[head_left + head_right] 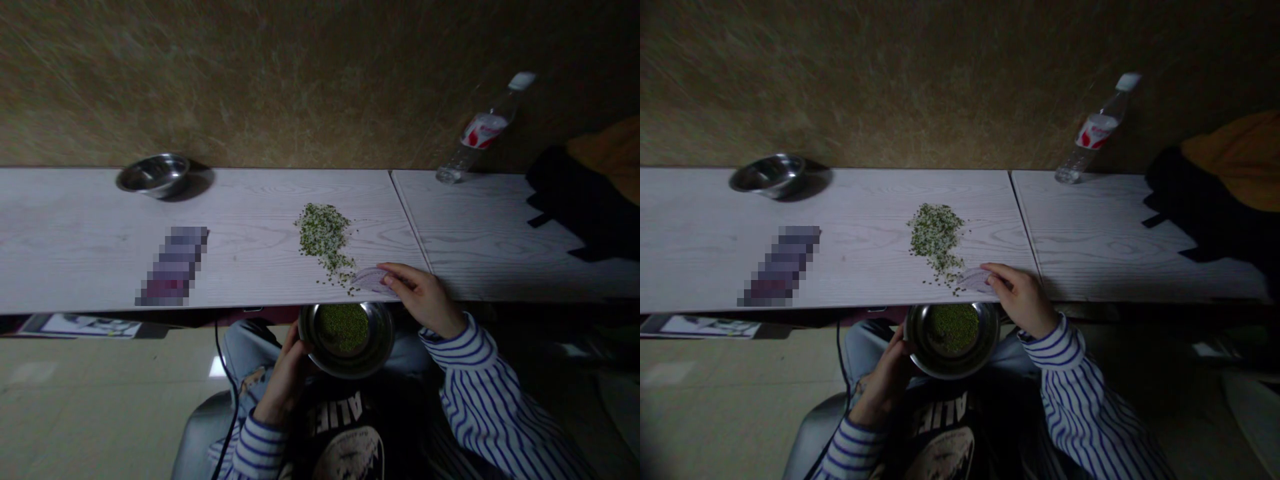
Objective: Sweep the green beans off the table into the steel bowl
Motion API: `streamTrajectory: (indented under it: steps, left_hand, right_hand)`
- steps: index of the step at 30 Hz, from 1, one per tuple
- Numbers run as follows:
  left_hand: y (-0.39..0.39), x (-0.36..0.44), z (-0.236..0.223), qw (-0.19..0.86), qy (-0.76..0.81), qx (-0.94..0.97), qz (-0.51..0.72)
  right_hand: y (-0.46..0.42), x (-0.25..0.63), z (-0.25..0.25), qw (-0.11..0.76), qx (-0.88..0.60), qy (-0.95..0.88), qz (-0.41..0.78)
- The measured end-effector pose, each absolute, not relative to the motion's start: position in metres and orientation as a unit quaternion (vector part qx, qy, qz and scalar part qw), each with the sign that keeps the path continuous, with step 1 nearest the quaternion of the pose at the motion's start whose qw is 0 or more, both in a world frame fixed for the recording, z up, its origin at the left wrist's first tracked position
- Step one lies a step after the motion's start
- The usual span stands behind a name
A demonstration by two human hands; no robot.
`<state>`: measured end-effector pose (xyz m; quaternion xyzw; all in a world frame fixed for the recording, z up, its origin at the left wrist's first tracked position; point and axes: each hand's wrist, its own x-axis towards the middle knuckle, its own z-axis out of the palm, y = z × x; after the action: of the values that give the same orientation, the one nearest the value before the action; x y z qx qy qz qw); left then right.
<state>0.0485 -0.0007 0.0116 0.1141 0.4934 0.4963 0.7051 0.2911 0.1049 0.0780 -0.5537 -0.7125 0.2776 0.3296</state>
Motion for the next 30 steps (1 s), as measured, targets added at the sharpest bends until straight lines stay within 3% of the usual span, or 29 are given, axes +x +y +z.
streamTrajectory:
  steps: [30]
  left_hand:
    - [0.002,0.047,0.020,0.704,0.494,0.093,0.502]
  right_hand:
    - [0.115,0.276,0.087,0.326,-0.525,-0.723,0.308]
